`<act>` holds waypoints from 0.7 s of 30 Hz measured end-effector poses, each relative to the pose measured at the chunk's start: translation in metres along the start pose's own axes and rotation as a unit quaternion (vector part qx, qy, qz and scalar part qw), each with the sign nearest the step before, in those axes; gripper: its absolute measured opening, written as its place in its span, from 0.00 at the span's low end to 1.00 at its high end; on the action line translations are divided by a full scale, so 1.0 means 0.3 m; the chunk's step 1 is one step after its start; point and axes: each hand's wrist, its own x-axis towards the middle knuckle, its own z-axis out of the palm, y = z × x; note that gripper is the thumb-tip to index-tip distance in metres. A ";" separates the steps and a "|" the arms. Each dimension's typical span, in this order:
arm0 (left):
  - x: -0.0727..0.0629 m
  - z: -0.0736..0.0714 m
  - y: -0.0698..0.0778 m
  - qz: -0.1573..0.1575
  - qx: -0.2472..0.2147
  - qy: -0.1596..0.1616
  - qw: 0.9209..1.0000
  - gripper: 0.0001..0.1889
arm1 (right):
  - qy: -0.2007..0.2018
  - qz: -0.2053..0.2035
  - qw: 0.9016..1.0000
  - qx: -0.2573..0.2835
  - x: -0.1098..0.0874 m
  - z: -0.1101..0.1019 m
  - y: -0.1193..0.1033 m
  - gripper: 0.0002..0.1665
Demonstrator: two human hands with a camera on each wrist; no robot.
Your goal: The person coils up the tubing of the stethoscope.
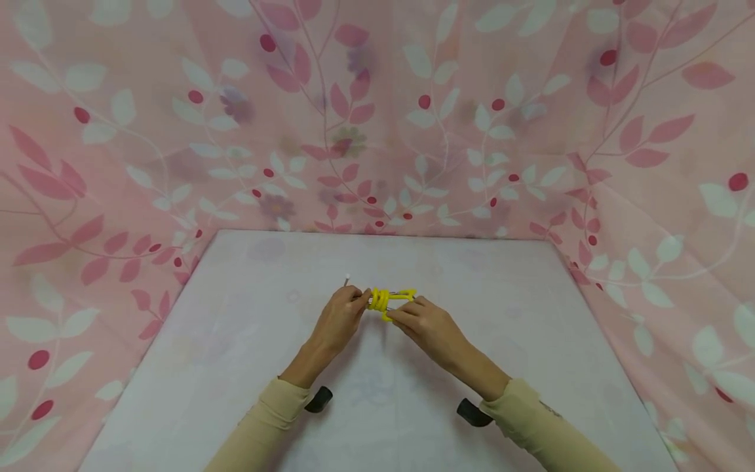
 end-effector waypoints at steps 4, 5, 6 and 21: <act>-0.001 0.010 0.011 0.010 -0.003 0.003 1.000 0.15 | 0.007 -0.040 0.998 -0.044 0.006 0.009 0.006 0.18; -0.001 0.012 0.013 0.011 -0.003 0.003 1.000 0.15 | 0.009 -0.049 0.998 -0.048 0.007 0.010 0.007 0.19; 0.000 0.014 0.015 0.012 -0.003 0.002 1.000 0.15 | 0.012 -0.058 0.997 -0.052 0.007 0.012 0.008 0.19; 0.020 -0.013 0.038 0.014 -0.025 0.002 1.000 0.15 | 0.033 -0.123 0.991 -0.047 -0.007 0.039 0.090 0.22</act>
